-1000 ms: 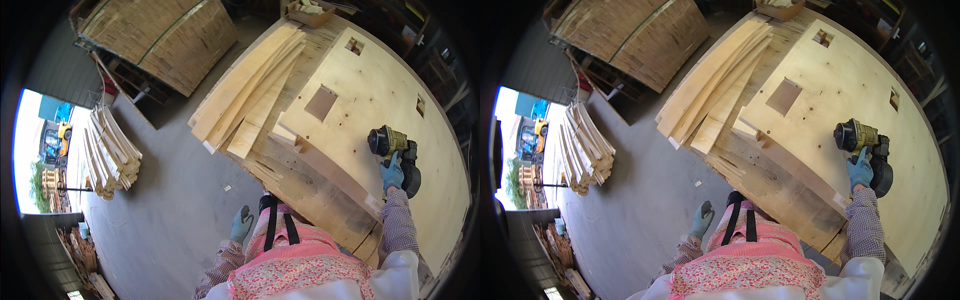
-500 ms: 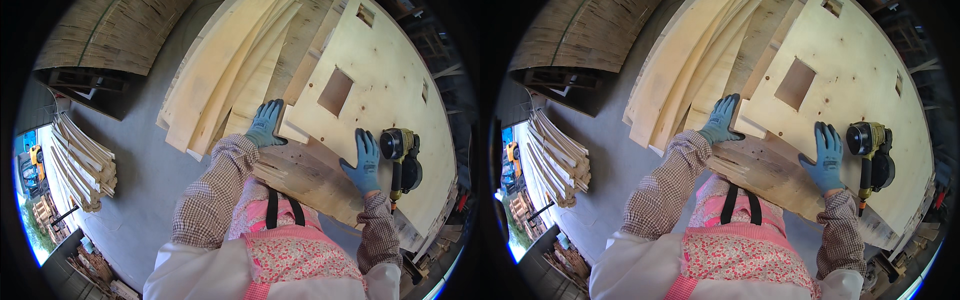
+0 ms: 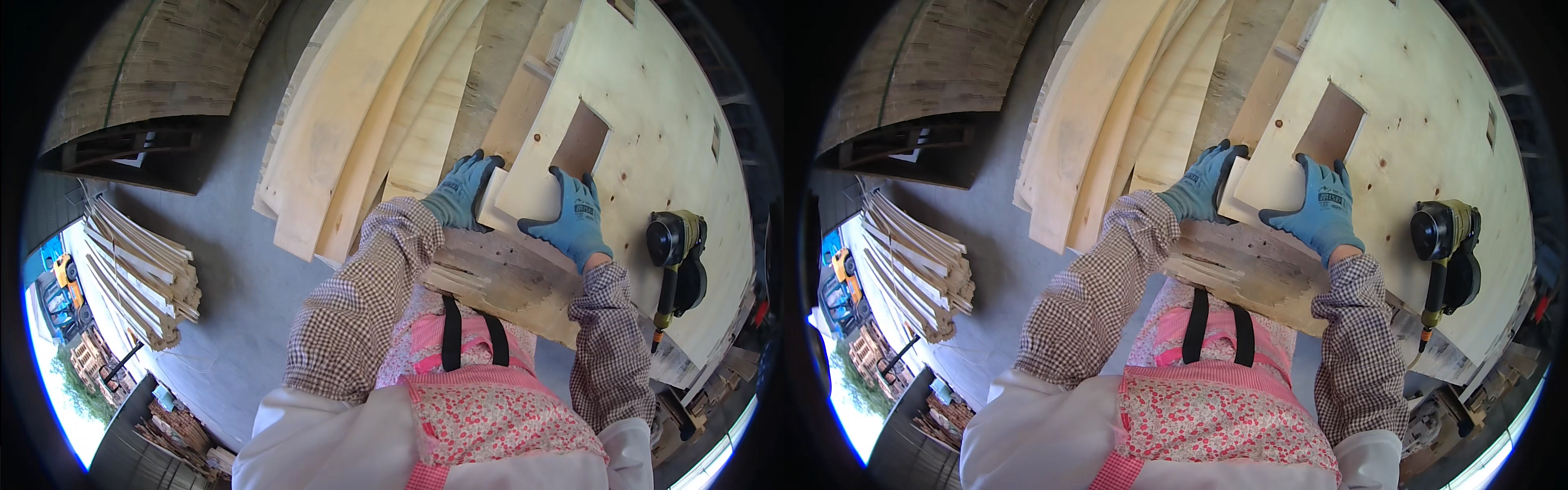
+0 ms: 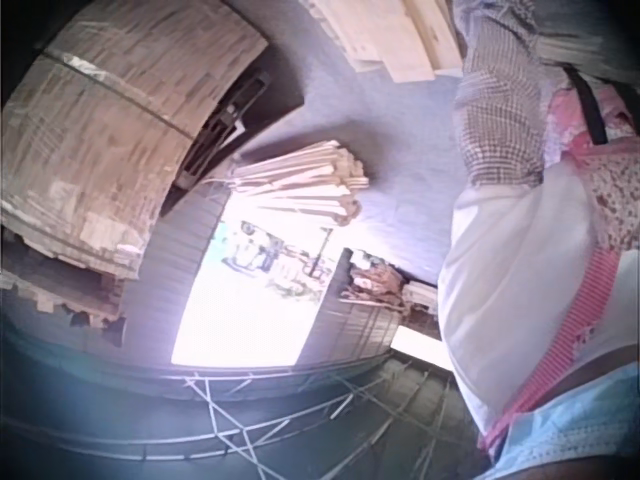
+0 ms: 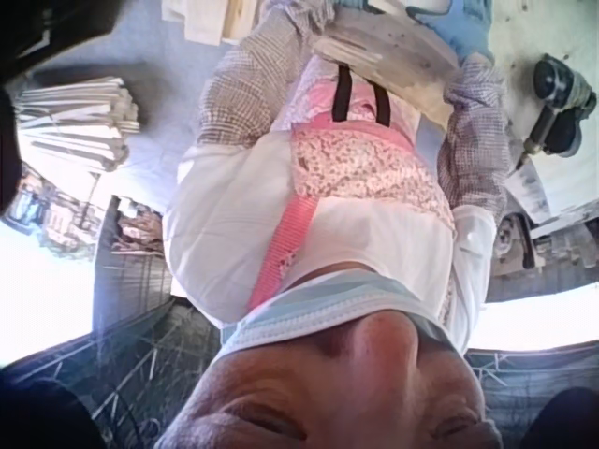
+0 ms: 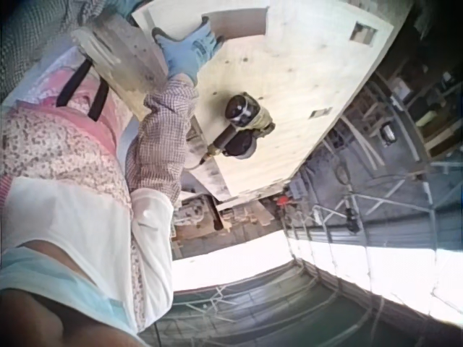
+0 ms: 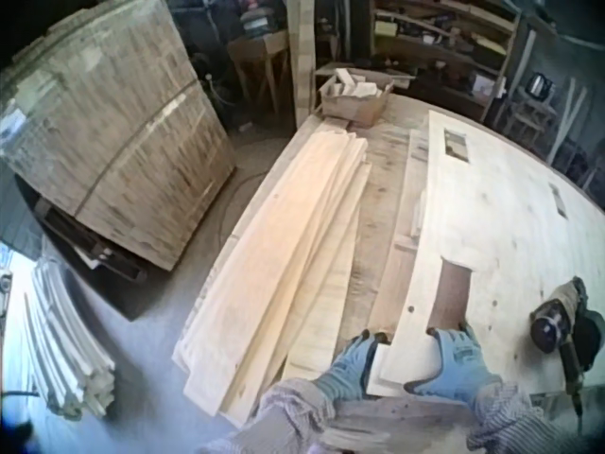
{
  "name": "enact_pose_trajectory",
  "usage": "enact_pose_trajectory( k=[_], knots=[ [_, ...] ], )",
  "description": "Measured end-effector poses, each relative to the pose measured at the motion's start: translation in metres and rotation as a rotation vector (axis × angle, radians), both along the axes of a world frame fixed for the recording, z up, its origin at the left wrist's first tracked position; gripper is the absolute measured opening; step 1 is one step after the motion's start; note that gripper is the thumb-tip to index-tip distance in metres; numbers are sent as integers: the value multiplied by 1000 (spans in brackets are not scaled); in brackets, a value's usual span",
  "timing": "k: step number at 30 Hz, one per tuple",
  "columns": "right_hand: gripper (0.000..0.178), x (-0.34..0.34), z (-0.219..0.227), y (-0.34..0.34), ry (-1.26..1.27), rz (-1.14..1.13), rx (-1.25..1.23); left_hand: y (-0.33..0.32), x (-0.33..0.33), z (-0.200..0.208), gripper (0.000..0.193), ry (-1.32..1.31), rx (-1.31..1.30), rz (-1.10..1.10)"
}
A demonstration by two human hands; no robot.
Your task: The person positions a wooden strip into a rectangular cutout on a large plywood panel, then uses a pneumatic nail gun to fasten it. They walk to a nearby table, retrieve a strip of nails from a box, return to the panel, load the nails into the nail gun, and continue fastening the strip.
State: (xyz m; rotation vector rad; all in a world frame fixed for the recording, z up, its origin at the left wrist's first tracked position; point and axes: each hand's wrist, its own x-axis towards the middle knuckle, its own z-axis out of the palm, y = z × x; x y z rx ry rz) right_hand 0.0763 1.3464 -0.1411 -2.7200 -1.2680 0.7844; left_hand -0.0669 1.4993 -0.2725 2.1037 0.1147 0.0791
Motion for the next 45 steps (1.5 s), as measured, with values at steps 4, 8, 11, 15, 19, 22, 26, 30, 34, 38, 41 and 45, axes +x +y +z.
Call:
enact_pose_trajectory(
  k=[4,8,11,15,19,22,26,30,34,38,41,45],
  knots=[
    [94,-12,10,3,32,-4,-15,7,16,11,109,33,-13,-90],
    [100,-20,7,-11,23,20,29,11,26,21,114,132,-3,-143],
    [105,-23,8,-9,-85,102,-16,10,22,14,120,179,33,-161],
    [103,-19,-3,-19,-151,215,2,7,23,6,120,196,88,-179],
    [95,-14,-7,-17,-123,225,51,4,21,-2,122,96,81,-155],
    [90,-10,-8,-16,-114,237,61,2,19,-4,123,73,92,-136],
    [88,-12,-9,-15,-124,242,40,-4,19,0,121,118,113,-112],
    [88,-9,-6,-13,-87,237,-7,-7,20,7,118,78,101,-88],
    [89,-11,-5,-11,-81,216,-11,-6,21,6,115,92,85,-91],
    [90,-15,-6,-10,-127,213,-25,-9,20,3,116,122,121,-94],
    [90,-13,-4,-8,-95,207,-58,-11,23,9,114,188,252,-146],
    [90,-13,-5,-8,-83,200,-71,-11,21,14,116,209,266,-144]
  ],
)
